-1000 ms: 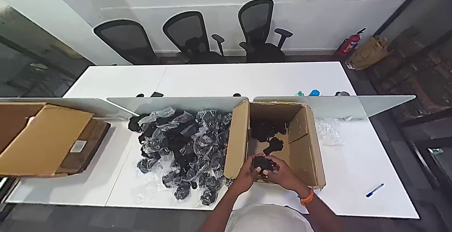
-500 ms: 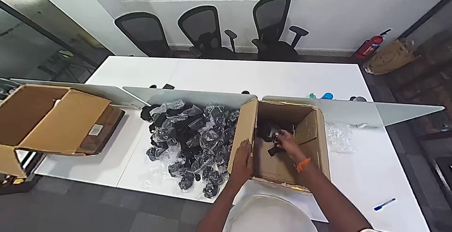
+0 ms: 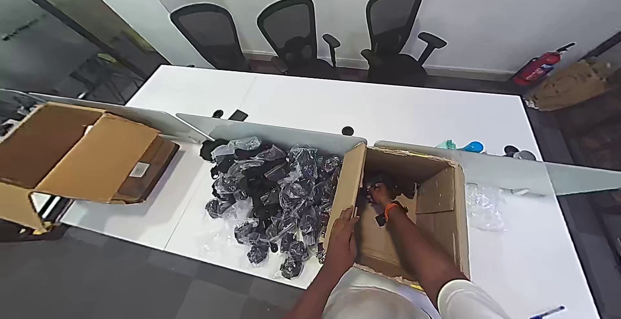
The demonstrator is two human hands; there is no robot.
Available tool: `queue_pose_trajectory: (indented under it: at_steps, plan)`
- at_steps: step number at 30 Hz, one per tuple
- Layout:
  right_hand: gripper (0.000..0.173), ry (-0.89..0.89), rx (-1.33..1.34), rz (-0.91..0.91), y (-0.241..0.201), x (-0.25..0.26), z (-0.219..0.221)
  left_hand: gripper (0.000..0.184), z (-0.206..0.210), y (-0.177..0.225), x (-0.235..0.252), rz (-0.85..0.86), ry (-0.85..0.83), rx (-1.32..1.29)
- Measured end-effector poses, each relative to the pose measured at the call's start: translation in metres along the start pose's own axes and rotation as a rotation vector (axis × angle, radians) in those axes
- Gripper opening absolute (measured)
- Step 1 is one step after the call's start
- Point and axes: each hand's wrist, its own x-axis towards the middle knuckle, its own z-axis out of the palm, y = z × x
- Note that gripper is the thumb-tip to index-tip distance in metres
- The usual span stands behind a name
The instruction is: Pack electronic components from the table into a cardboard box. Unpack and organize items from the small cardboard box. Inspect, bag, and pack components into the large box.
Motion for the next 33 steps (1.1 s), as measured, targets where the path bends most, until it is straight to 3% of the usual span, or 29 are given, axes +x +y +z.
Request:
queue_pose_trajectory:
  at_steps: [2,5,8,12,16,18,20,23,25,27,30,33]
  plan:
    - [0.052,0.041,-0.178,-0.044,0.009,0.014,0.009,0.044,-0.001,-0.002,-0.003,-0.004,0.007,0.003]
    - [0.061,0.137,-0.488,-0.042,0.004,0.017,0.019,0.042,-0.003,-0.004,-0.002,0.0,0.011,-0.014]
    - [0.072,0.194,-0.576,-0.023,-0.003,0.008,0.019,0.042,-0.003,-0.004,-0.001,0.014,0.004,-0.034]
    - [0.09,0.126,-0.654,-0.049,-0.017,-0.004,-0.004,0.044,-0.002,-0.002,0.0,0.003,0.013,-0.041]
    - [0.081,0.103,-0.644,-0.165,-0.043,-0.028,-0.037,0.045,0.001,-0.001,0.001,-0.009,0.035,-0.075]
    - [0.066,0.09,-0.607,-0.241,-0.058,-0.048,-0.051,0.045,0.001,0.0,0.001,-0.02,0.039,-0.084]
    - [0.053,0.064,-0.53,-0.331,-0.07,-0.088,-0.061,0.047,0.001,0.002,0.001,-0.014,0.034,-0.091]
    - [0.047,0.004,-0.484,-0.472,-0.061,-0.163,-0.071,0.05,-0.001,0.008,-0.001,-0.028,-0.009,-0.104]
    - [0.041,0.137,-0.528,-0.58,-0.034,-0.204,-0.078,0.051,-0.002,0.011,-0.003,-0.038,-0.018,-0.099]
    - [0.037,0.428,-0.584,-0.702,0.001,-0.23,-0.092,0.049,-0.004,0.01,-0.008,-0.034,-0.009,-0.099]
    - [0.057,0.732,-0.623,-0.569,0.041,-0.26,-0.131,0.046,-0.012,0.003,-0.012,-0.023,0.024,-0.102]
    - [0.094,0.593,-0.575,-0.265,0.068,-0.27,-0.158,0.044,-0.018,-0.005,-0.013,-0.014,0.04,-0.088]
